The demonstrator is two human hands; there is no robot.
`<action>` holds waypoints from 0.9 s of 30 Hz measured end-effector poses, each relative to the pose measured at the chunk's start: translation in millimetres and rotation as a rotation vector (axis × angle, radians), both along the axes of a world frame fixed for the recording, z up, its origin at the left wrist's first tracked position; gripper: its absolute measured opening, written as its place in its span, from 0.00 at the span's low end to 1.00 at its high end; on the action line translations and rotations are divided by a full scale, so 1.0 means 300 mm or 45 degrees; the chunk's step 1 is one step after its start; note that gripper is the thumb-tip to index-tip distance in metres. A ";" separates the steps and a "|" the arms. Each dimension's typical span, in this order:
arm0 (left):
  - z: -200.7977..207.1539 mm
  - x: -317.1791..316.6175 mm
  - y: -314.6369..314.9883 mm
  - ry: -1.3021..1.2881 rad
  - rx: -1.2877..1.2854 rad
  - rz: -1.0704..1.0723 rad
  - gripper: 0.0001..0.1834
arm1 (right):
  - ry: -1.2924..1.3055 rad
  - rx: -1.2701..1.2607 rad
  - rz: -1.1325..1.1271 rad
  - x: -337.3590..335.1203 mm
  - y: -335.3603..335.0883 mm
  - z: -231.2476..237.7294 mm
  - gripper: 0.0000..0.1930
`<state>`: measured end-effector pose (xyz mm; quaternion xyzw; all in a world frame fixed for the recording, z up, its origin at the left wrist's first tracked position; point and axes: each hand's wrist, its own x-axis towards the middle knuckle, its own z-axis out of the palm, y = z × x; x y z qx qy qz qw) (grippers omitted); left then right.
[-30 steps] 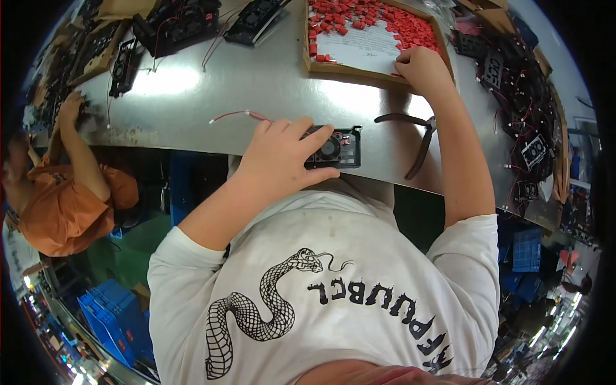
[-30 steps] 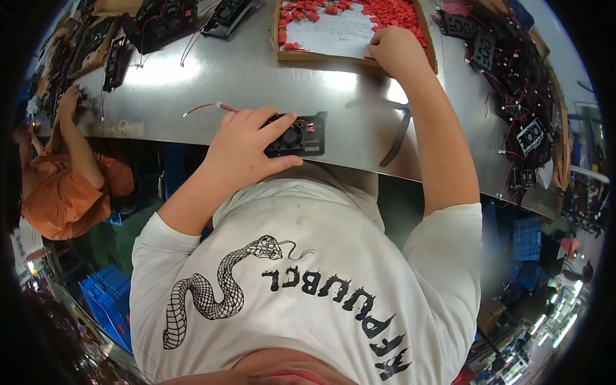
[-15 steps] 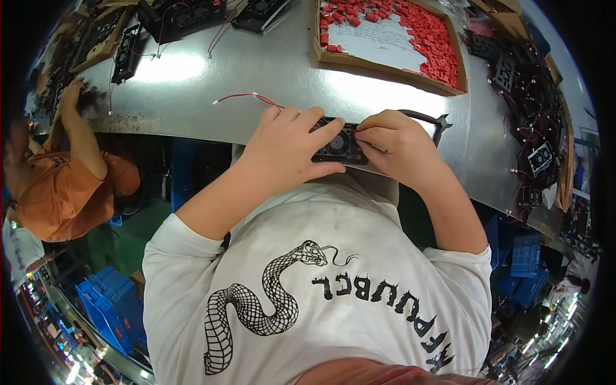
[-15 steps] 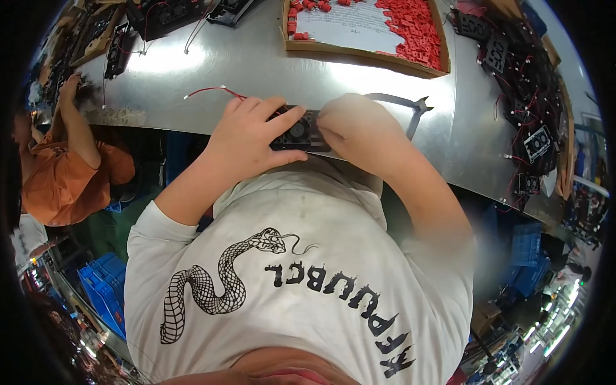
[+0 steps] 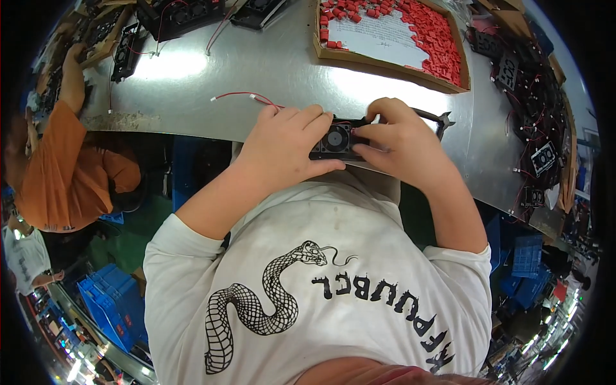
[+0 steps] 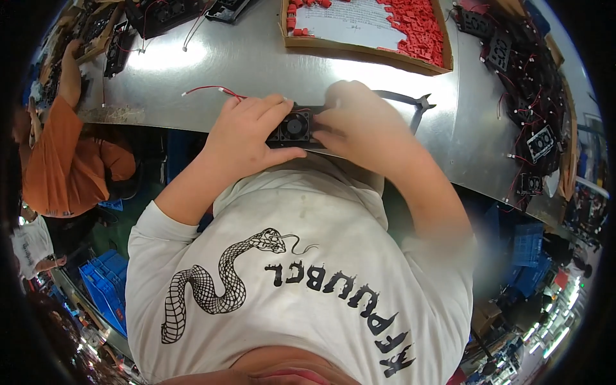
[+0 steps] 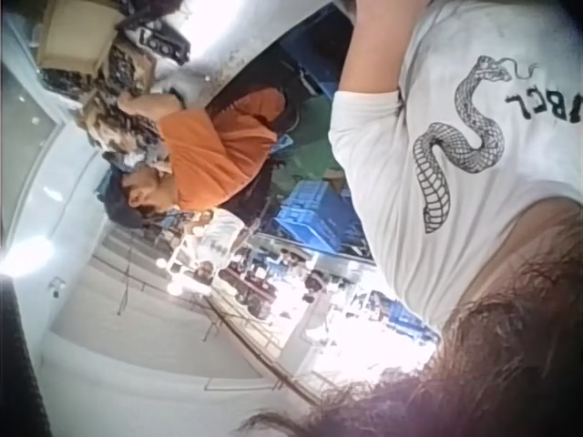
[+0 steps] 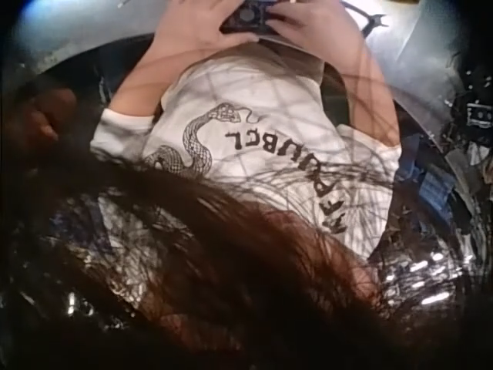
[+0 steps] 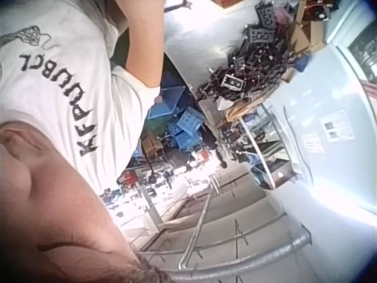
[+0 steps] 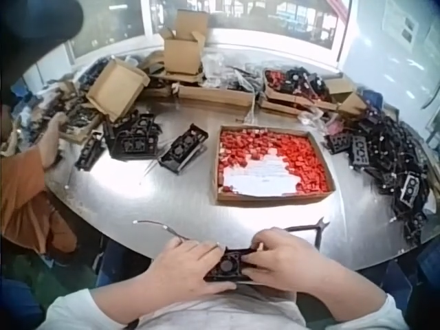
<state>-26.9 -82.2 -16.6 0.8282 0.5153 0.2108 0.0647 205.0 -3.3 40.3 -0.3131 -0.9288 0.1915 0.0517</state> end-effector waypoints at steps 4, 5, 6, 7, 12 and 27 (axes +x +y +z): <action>-0.001 -0.044 -0.010 -0.012 0.000 0.088 0.38 | -0.081 0.097 -0.083 0.164 0.039 -0.004 0.49; 0.002 -0.062 -0.011 -0.018 -0.015 0.096 0.38 | -0.081 0.085 -0.084 0.226 0.028 -0.027 0.49; 0.003 -0.077 -0.005 -0.024 -0.023 0.083 0.38 | -0.237 0.118 -0.036 0.293 0.009 -0.059 0.56; 0.002 -0.091 0.001 -0.029 0.003 0.087 0.38 | -0.386 0.151 0.026 0.325 -0.007 -0.084 0.63; -0.003 -0.089 0.014 -0.006 0.004 0.089 0.38 | -0.269 0.253 0.038 0.328 -0.077 -0.153 0.52; -0.009 0.077 0.051 -0.073 -0.043 -0.099 0.36 | 1.531 -1.147 0.414 0.066 0.086 0.061 0.33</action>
